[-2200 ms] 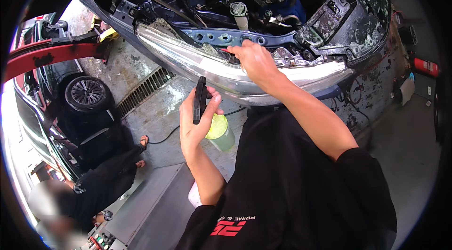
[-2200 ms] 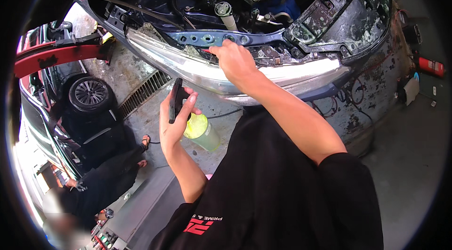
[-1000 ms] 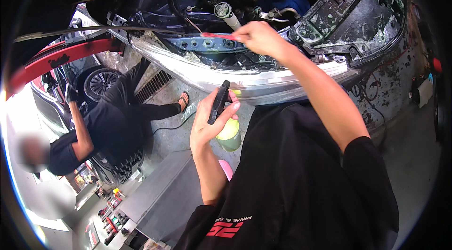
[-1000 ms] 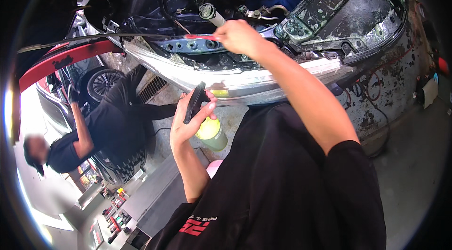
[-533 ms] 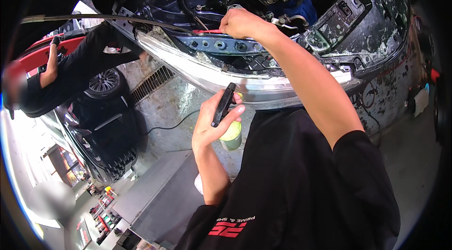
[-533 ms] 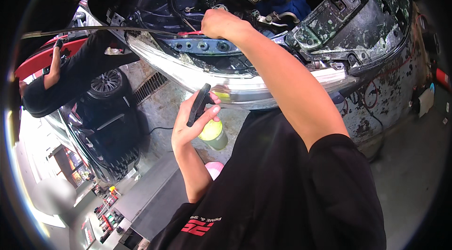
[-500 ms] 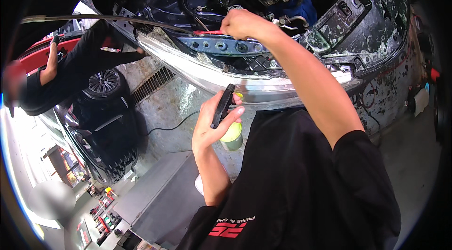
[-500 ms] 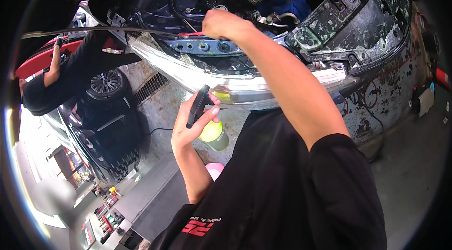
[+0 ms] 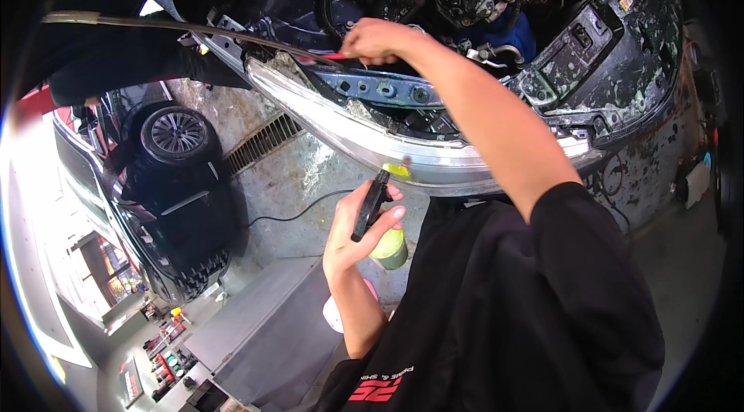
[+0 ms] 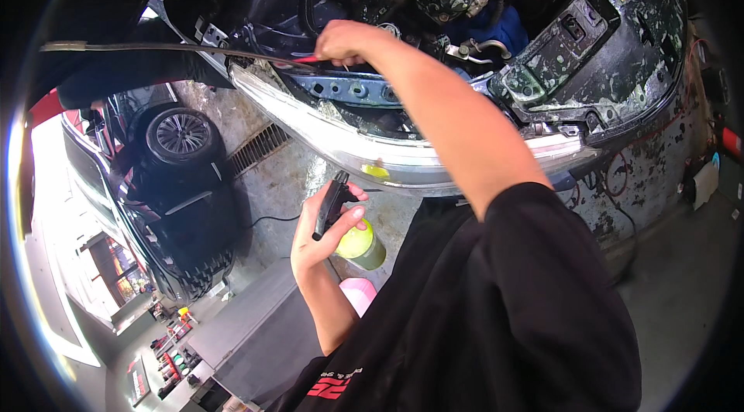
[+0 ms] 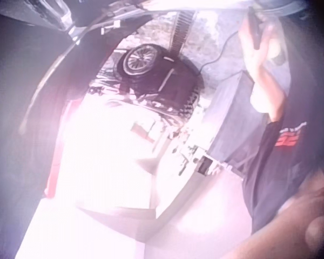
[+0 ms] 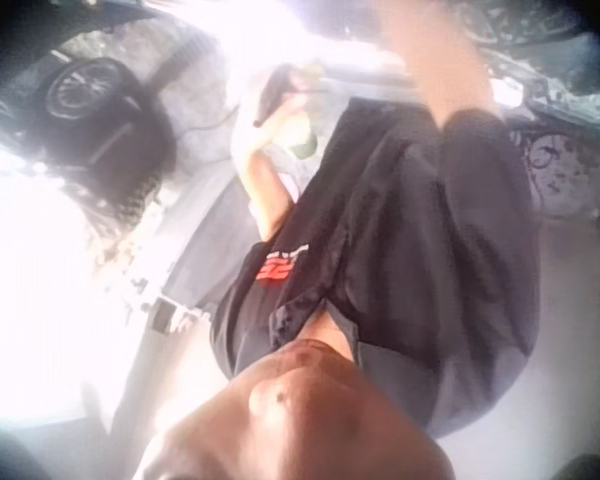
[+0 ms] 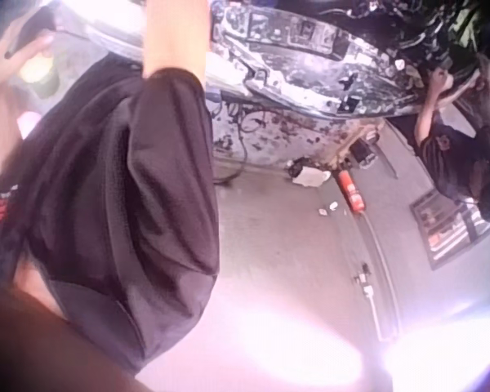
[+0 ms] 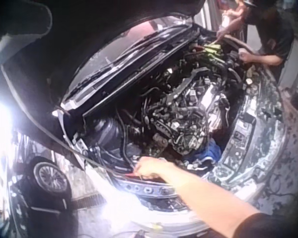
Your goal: The person sprays a cleaning solution onto the car's engine bay and scrubs various components with a small brush. Another person assists by scrubbing nearby areas. The task involves detailed cleaning of the engine block and surrounding parts.
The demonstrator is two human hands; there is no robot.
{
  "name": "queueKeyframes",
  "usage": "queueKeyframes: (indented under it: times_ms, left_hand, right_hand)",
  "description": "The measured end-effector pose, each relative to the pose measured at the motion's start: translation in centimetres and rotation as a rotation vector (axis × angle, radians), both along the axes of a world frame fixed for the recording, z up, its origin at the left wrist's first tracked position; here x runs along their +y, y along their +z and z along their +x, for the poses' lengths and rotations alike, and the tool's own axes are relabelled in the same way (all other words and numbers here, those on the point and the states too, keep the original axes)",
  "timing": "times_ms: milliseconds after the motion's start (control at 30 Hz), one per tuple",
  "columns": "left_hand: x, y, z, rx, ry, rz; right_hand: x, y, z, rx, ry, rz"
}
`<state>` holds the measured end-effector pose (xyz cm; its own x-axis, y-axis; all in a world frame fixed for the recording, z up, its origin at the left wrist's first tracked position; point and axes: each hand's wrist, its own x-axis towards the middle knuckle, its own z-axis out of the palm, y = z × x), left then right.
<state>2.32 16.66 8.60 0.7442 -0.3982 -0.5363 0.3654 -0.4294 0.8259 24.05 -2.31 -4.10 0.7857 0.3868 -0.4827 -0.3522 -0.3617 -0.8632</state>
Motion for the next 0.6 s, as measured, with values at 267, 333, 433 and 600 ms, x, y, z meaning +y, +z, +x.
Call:
queueKeyframes:
  times_ms: [267,333,433,600]
  left_hand:
    - [-2.2,-1.4,0.0,-0.040,-0.062,-0.001]
    - [-3.3,-2.1,0.0,-0.082,-0.096,-0.015]
    - [-5.8,-1.7,0.2,-0.074,-0.178,0.010]
    - [-7.5,-2.0,-0.1,-0.066,-0.225,-0.021]
  right_hand:
    - [-16.1,-0.9,-14.6,0.203,-0.131,-0.188]
    - [-18.2,-1.8,-17.9,0.317,-0.242,-0.149]
    - [-18.8,-1.3,-20.0,0.251,-0.314,-0.227]
    - [-16.0,1.1,-19.3,-0.021,-0.228,-0.670]
